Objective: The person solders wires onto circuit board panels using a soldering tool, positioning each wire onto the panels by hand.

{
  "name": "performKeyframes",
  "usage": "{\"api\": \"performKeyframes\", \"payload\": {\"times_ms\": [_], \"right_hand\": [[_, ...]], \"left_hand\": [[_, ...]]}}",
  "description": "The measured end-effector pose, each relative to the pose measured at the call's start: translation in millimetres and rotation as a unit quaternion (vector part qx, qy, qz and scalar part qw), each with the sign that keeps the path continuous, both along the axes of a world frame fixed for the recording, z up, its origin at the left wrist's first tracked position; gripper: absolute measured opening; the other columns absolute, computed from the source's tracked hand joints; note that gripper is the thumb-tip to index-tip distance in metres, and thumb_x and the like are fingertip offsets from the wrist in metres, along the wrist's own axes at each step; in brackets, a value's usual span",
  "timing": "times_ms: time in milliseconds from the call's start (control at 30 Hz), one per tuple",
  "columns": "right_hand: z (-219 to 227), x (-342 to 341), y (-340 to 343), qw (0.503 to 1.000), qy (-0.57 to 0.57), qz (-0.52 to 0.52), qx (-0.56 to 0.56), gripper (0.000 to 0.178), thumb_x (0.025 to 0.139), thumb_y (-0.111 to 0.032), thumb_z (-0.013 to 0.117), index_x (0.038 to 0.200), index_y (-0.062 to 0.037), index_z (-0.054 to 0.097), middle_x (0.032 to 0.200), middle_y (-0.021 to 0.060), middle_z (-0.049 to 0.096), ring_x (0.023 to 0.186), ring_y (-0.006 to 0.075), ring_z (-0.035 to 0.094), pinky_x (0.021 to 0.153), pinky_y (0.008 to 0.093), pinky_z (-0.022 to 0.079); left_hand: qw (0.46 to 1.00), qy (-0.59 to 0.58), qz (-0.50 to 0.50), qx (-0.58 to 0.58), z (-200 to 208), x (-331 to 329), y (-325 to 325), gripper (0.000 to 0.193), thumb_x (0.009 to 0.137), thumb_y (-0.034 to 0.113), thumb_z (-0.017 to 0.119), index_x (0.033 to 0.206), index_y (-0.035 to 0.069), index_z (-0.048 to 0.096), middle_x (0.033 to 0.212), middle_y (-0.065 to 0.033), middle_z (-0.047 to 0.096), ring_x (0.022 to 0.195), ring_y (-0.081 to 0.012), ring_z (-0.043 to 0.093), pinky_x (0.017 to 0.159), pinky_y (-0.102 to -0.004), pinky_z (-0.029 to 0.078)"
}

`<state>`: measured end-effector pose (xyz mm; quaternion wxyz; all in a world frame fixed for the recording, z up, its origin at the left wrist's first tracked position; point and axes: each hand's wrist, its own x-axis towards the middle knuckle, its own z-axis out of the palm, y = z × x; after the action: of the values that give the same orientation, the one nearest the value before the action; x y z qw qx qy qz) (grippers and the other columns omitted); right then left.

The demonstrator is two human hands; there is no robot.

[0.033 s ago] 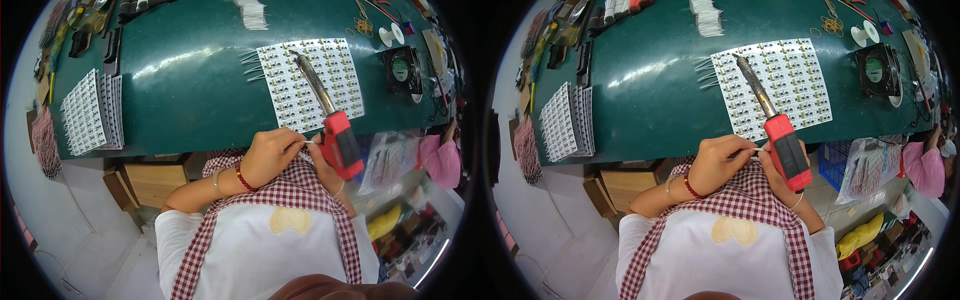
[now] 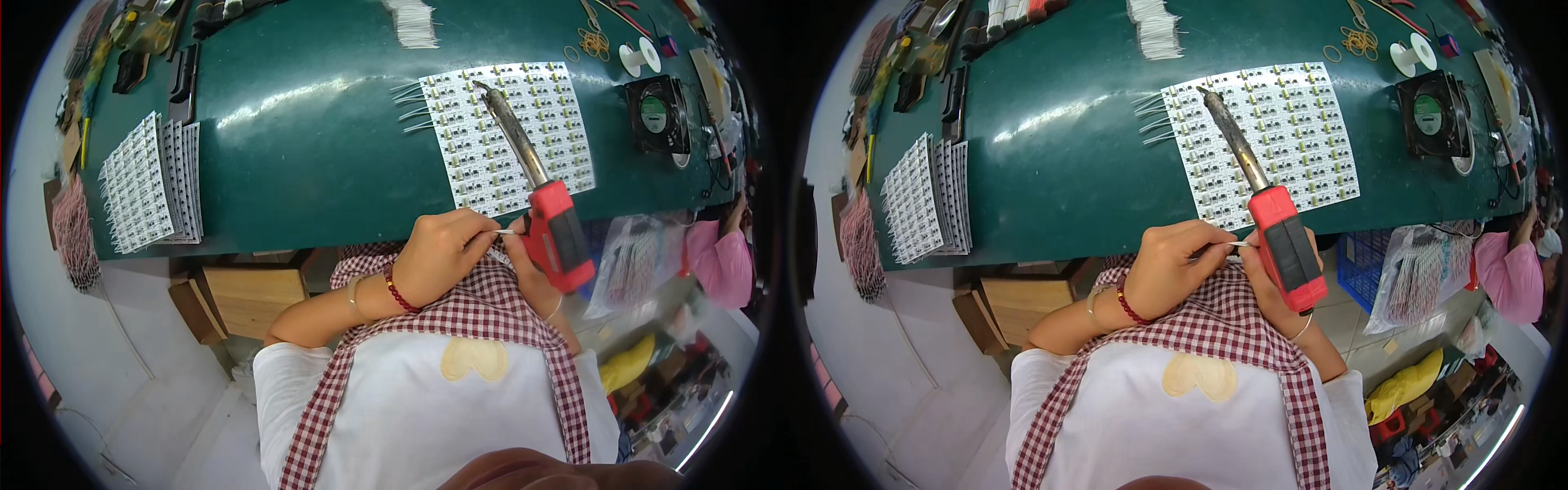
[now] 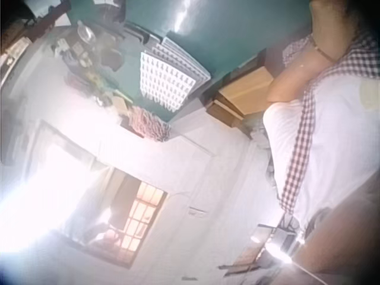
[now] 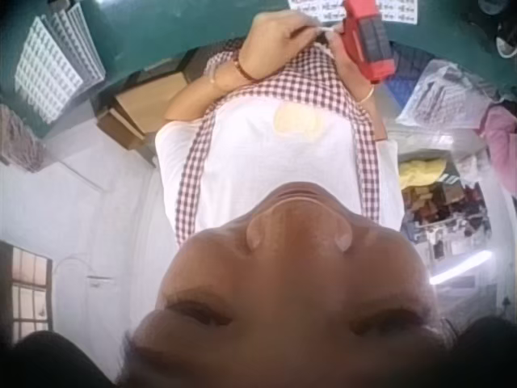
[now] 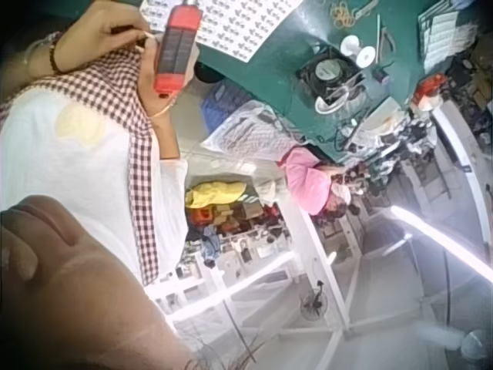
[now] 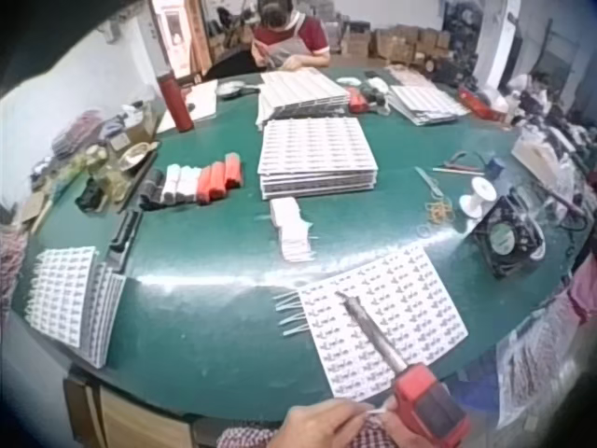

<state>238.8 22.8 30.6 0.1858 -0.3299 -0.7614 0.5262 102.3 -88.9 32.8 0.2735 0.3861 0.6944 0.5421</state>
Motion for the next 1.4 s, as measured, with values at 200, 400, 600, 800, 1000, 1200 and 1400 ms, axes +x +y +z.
{"api": "performKeyframes", "payload": {"times_ms": [200, 400, 600, 800, 1000, 1200, 1400], "right_hand": [[-2, 3, 2, 1.0, -0.015, 0.008, 0.003, 0.02, 0.076, 0.002, 0.072, 0.093, -0.0021, 0.062, 0.092, 0.0072, 0.057, 0.079, 0.0161, 0.06, 0.069, 0.0294, 0.048], [8, -4, 0, 0.998, 0.018, 0.02, -0.049, 0.019, 0.082, 0.003, 0.065, 0.1, -0.0014, 0.058, 0.09, 0.0044, 0.057, 0.081, 0.0131, 0.056, 0.072, 0.0277, 0.046], [3, -2, 3, 0.999, -0.005, 0.02, -0.04, 0.02, 0.084, 0.001, 0.064, 0.102, -0.0013, 0.057, 0.09, 0.0033, 0.057, 0.081, 0.0113, 0.056, 0.071, 0.0267, 0.046], [-3, 1, 3, 1.0, -0.019, 0.015, -0.014, 0.022, 0.08, -0.001, 0.07, 0.099, -0.0021, 0.06, 0.09, 0.0051, 0.057, 0.078, 0.013, 0.059, 0.067, 0.0272, 0.048], [-4, 0, 5, 1.0, -0.01, 0.016, -0.013, 0.019, 0.081, -0.001, 0.07, 0.097, -0.0021, 0.061, 0.091, 0.0063, 0.057, 0.076, 0.014, 0.058, 0.068, 0.027, 0.047], [14, -10, 5, 0.996, -0.005, 0.045, -0.076, 0.026, 0.085, 0.004, 0.06, 0.109, 0.0002, 0.052, 0.086, 0.0032, 0.057, 0.077, 0.0106, 0.054, 0.07, 0.0254, 0.044], [15, -14, 6, 0.985, 0.065, -0.018, -0.159, 0.043, 0.084, 0.003, 0.061, 0.122, 0.0018, 0.043, 0.091, 0.0089, 0.061, 0.079, 0.0162, 0.059, 0.073, 0.0306, 0.049]], "left_hand": [[1.0, -0.003, 0.003, -0.018, 2, 4, 1, 0.008, 0.08, 0.004, 0.066, 0.087, 0.0, 0.067, 0.078, -0.0131, 0.068, 0.066, -0.0229, 0.067, 0.057, -0.0302, 0.052], [0.999, 0.034, -0.01, -0.031, 3, 4, 2, 0.009, 0.081, 0.004, 0.065, 0.09, 0.0, 0.066, 0.078, -0.0147, 0.067, 0.065, -0.0257, 0.067, 0.057, -0.0312, 0.052], [0.995, 0.096, -0.026, -0.016, 3, 3, 3, 0.011, 0.082, 0.002, 0.064, 0.093, 0.0, 0.065, 0.078, -0.0145, 0.066, 0.065, -0.0288, 0.066, 0.056, -0.0342, 0.052], [0.994, 0.112, -0.008, 0.008, -2, 5, 2, 0.013, 0.08, 0.002, 0.066, 0.093, 0.001, 0.065, 0.077, -0.0134, 0.066, 0.064, -0.0288, 0.066, 0.055, -0.034, 0.052], [0.996, 0.089, -0.011, -0.017, 1, 1, 3, 0.012, 0.079, 0.004, 0.069, 0.09, 0.001, 0.064, 0.077, -0.0131, 0.066, 0.063, -0.0286, 0.066, 0.053, -0.0337, 0.052], [0.982, 0.19, 0.003, 0.005, -4, -4, 4, 0.013, 0.077, 0.004, 0.069, 0.088, 0.003, 0.064, 0.08, -0.0095, 0.066, 0.066, -0.026, 0.065, 0.057, -0.033, 0.051], [0.963, 0.266, 0.018, 0.047, -4, -15, 9, 0.016, 0.072, 0.004, 0.07, 0.087, 0.006, 0.065, 0.083, -0.0049, 0.064, 0.067, -0.0225, 0.062, 0.058, -0.0323, 0.048]]}}
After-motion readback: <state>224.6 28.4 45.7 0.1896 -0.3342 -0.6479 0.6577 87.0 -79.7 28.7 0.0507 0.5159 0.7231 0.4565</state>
